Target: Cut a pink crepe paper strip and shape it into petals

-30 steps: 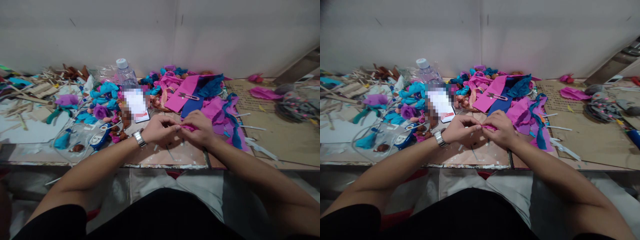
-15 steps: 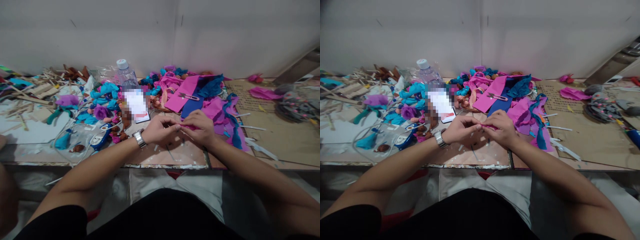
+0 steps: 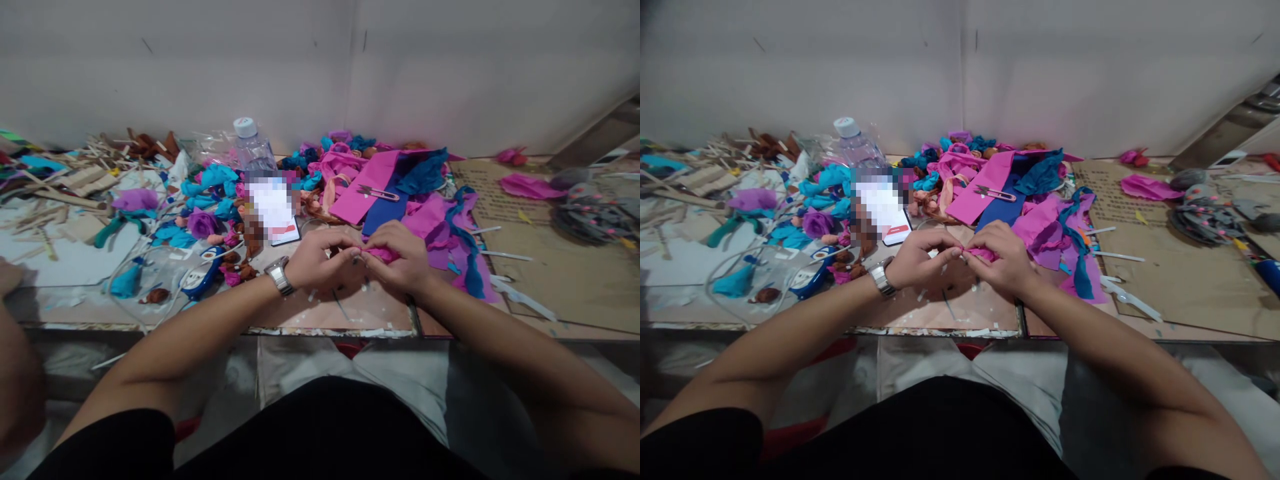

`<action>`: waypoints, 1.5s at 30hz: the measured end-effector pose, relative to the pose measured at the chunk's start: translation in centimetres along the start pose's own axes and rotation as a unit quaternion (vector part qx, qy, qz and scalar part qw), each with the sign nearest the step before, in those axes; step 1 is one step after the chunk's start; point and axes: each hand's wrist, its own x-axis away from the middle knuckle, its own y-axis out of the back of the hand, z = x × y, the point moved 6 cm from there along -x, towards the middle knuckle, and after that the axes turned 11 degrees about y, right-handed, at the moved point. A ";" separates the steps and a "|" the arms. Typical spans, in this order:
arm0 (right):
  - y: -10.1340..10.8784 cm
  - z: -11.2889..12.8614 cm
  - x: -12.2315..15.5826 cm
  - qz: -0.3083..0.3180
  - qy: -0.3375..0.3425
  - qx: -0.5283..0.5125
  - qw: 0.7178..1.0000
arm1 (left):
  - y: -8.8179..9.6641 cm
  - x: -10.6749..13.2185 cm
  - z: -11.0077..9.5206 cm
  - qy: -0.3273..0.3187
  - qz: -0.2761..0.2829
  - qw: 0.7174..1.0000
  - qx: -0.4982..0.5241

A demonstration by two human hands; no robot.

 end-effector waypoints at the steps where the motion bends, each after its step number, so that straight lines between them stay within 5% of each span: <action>1: 0.0 -0.1 0.1 0.001 -0.008 -0.008 1.000 | 0.1 0.1 -0.3 -0.030 -0.007 0.999 -0.022; 8: -0.4 -0.9 0.7 0.001 -0.038 -0.045 0.998 | 0.1 0.4 -0.4 -0.127 -0.009 0.988 -0.093; 23: -0.3 -0.4 0.0 0.016 0.022 -0.005 1.000 | 1.0 -0.2 -0.2 -0.032 -0.028 0.997 -0.064; 35: 0.0 -0.3 0.0 0.039 0.053 0.047 0.997 | 1.0 -0.2 -0.6 -0.044 -0.032 0.995 -0.081; 45: -0.5 -0.1 -0.2 0.050 0.016 -0.005 0.999 | 0.4 0.0 -1.1 -0.066 0.029 0.997 -0.035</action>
